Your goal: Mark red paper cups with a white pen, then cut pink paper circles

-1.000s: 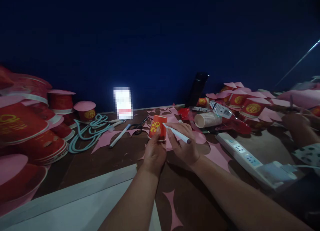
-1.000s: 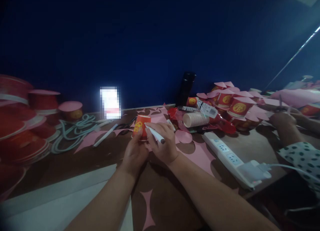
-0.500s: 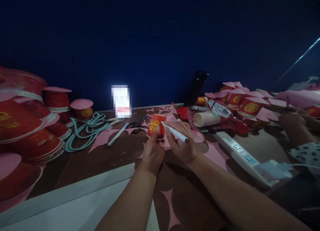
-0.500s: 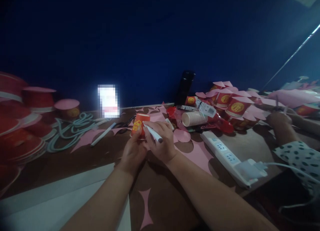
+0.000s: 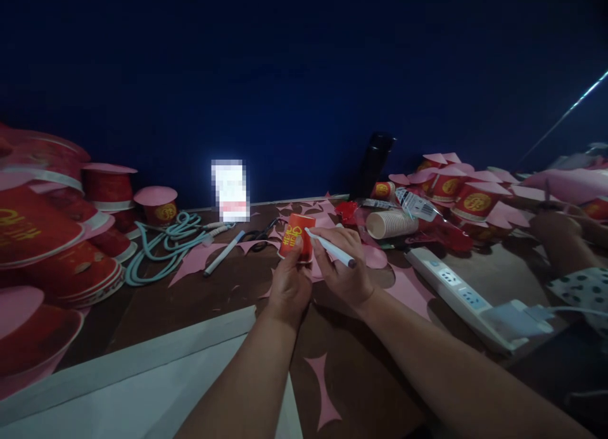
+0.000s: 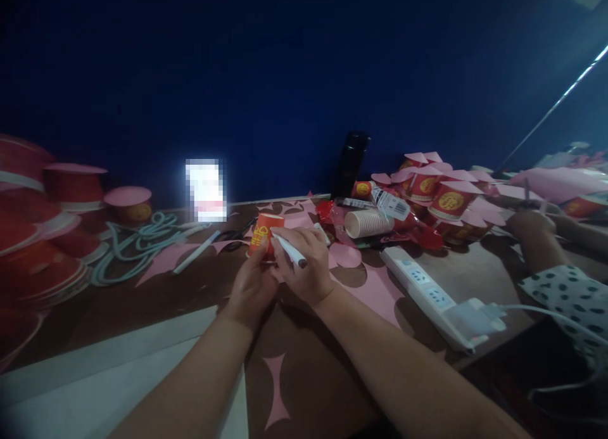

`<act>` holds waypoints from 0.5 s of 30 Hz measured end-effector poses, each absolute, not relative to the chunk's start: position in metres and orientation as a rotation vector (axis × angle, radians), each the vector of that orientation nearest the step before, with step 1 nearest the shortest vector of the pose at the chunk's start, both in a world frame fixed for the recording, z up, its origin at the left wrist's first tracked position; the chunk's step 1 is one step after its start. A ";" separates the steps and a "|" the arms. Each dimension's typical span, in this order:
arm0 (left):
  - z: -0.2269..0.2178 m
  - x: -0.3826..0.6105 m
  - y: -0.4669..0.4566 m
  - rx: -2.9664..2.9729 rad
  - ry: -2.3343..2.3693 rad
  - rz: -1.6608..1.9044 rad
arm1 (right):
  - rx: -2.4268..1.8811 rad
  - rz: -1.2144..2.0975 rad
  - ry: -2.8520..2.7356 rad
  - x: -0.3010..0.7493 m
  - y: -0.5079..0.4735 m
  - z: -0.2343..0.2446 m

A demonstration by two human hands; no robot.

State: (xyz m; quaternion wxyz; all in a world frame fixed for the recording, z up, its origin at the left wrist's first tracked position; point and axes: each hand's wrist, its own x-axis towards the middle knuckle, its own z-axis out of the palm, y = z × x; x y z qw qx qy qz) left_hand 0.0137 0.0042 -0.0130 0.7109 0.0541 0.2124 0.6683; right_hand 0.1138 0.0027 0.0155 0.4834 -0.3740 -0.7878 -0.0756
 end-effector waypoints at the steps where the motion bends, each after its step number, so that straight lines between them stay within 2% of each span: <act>1: -0.013 0.014 0.004 0.120 0.469 1.481 | -0.898 -0.190 -1.914 0.114 0.003 0.016; 15: -0.008 0.016 0.002 0.134 0.481 1.497 | -0.895 -0.196 -1.882 0.116 0.004 0.014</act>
